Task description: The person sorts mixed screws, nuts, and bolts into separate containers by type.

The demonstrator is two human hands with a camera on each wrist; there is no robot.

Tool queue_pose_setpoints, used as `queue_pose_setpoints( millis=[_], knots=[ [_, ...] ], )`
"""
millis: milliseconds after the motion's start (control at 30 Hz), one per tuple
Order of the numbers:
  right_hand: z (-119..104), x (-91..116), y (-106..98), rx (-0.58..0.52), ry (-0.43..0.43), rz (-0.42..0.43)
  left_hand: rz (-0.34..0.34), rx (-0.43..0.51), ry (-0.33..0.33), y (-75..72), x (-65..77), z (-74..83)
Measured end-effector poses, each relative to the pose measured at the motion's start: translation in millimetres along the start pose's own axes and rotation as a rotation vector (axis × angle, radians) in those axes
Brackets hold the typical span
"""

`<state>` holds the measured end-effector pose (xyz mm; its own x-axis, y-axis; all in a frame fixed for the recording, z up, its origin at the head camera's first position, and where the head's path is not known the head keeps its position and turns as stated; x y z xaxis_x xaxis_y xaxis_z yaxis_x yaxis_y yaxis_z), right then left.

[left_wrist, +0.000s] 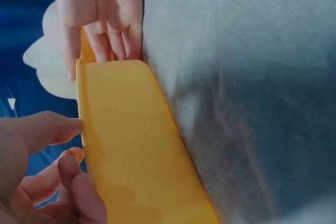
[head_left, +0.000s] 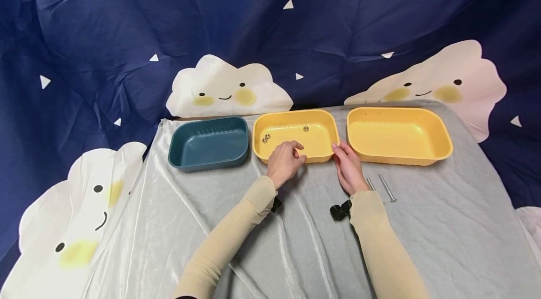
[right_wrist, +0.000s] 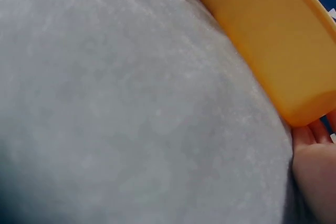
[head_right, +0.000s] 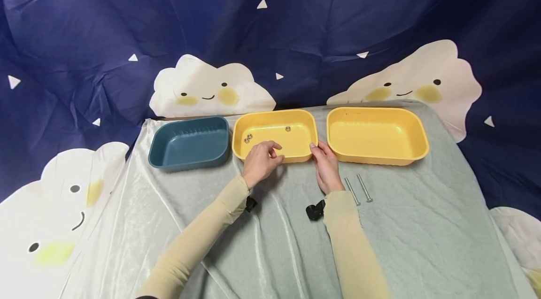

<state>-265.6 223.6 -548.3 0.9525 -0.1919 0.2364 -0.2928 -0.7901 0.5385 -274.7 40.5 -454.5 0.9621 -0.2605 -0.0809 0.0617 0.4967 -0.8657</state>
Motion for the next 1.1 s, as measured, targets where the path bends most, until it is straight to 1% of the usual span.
queue_pose_setpoints(
  millis=[167,400,567,733,833,1000,1067,1100],
  knots=[
    [-3,1,-1,0.076,-0.013,0.029,0.004,-0.011,-0.004,1.5,1.3,-0.8],
    [-12,7,1,0.355,-0.007,0.06,0.01,-0.016,0.001,2.1,3.2,0.4],
    [-19,14,3,0.498,-0.004,0.059,0.027,0.008,0.034,1.3,6.0,3.9],
    [-29,24,8,0.662,-0.025,-0.009,0.045,0.041,0.075,2.3,9.3,9.8],
    [-41,30,11,0.787,-0.066,-0.066,0.047,0.065,0.099,3.9,11.7,14.1],
    [-64,41,16,0.997,-0.131,-0.156,0.034,0.125,0.163,7.8,14.7,24.2],
    [-74,46,18,1.055,-0.148,-0.181,0.02,0.156,0.195,10.9,15.2,29.3],
    [-78,48,18,1.059,-0.148,-0.191,0.013,0.17,0.212,12.5,15.5,32.3]
  ],
)
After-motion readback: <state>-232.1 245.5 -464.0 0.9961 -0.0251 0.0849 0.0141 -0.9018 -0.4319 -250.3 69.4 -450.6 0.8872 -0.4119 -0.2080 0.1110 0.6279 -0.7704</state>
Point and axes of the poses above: each hand's wrist, its own x-axis away from the middle knuckle, its own y-axis out of the palm, z = x × y, the point moved 8 cm from there along -x, towards the middle knuckle, and after that the axes turned 5 degrees about -x, right-handed, at the moved point
